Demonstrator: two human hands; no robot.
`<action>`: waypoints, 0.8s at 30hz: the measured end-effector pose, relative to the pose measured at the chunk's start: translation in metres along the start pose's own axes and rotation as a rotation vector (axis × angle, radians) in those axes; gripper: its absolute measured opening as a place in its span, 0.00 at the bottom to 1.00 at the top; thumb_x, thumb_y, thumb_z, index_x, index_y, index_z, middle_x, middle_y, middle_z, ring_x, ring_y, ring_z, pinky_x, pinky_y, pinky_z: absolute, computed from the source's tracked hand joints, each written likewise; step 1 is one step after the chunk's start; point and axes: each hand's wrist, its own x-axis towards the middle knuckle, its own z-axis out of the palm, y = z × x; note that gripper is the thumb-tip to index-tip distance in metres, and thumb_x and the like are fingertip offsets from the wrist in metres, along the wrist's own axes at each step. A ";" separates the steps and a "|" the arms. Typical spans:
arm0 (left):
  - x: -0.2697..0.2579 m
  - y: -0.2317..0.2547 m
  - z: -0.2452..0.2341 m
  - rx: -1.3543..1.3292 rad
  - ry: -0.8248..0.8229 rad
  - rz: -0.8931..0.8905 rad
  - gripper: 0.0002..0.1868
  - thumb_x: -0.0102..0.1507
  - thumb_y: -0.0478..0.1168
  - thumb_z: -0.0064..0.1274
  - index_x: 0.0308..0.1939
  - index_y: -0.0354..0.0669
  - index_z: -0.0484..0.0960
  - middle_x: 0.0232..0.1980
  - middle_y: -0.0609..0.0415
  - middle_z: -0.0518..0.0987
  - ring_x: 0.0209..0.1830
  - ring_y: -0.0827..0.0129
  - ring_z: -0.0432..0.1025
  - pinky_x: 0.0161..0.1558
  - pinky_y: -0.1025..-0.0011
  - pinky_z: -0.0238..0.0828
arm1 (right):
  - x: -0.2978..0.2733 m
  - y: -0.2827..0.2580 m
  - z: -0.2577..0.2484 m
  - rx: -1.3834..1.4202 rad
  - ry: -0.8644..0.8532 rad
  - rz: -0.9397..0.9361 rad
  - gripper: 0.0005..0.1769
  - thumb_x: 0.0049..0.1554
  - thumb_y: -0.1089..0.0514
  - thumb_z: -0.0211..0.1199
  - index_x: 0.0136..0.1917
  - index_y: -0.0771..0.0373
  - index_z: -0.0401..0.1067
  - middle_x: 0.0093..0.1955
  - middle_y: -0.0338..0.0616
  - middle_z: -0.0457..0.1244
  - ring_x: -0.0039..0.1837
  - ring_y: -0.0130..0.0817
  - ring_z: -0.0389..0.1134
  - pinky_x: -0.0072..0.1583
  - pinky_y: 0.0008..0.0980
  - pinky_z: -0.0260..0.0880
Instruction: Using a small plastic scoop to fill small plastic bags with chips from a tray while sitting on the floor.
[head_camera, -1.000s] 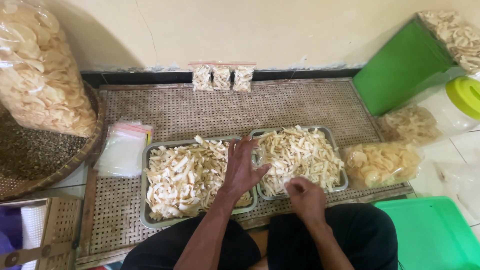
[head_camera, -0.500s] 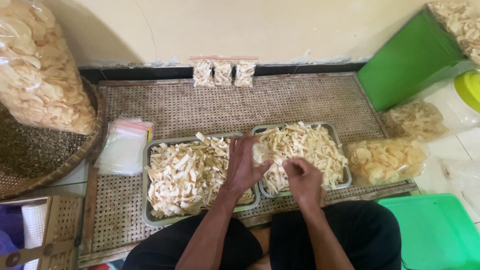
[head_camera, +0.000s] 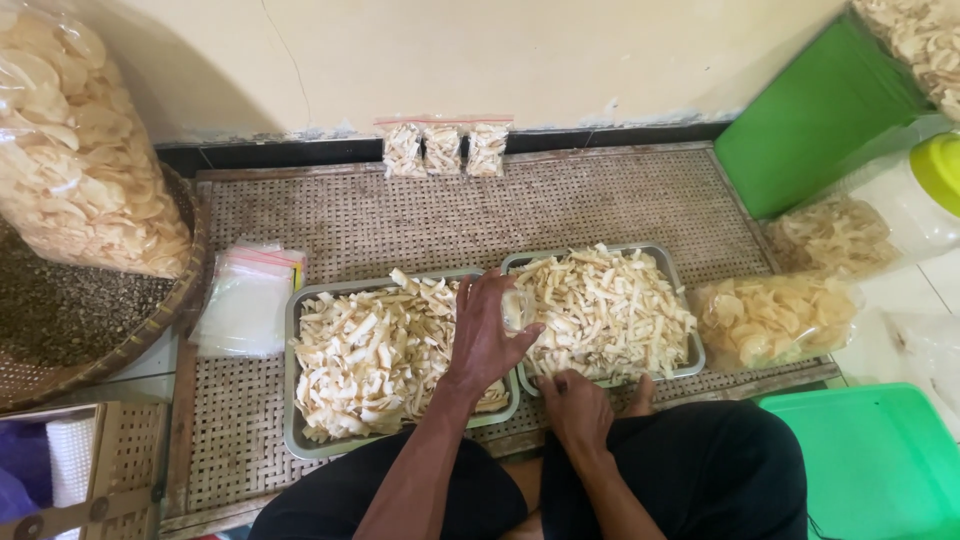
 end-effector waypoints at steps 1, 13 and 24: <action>0.001 0.000 0.000 0.001 0.000 0.001 0.39 0.58 0.55 0.65 0.66 0.37 0.70 0.68 0.32 0.71 0.73 0.44 0.63 0.77 0.44 0.37 | 0.002 0.000 -0.001 0.001 0.001 0.000 0.27 0.59 0.40 0.63 0.27 0.55 0.63 0.27 0.43 0.62 0.36 0.42 0.67 0.41 0.45 0.60; 0.005 -0.003 0.003 -0.111 0.088 -0.013 0.39 0.50 0.47 0.75 0.59 0.41 0.71 0.58 0.47 0.76 0.74 0.50 0.64 0.78 0.42 0.39 | 0.074 0.027 -0.048 0.123 0.219 -0.030 0.11 0.56 0.45 0.68 0.49 0.49 0.80 0.43 0.46 0.72 0.52 0.51 0.74 0.53 0.53 0.74; 0.037 -0.011 0.012 -0.108 0.019 -0.055 0.41 0.48 0.44 0.77 0.60 0.38 0.72 0.59 0.42 0.75 0.74 0.45 0.62 0.78 0.39 0.36 | 0.157 -0.023 -0.152 -0.429 -0.350 -0.492 0.39 0.55 0.55 0.66 0.78 0.45 0.61 0.82 0.49 0.50 0.84 0.54 0.47 0.74 0.56 0.60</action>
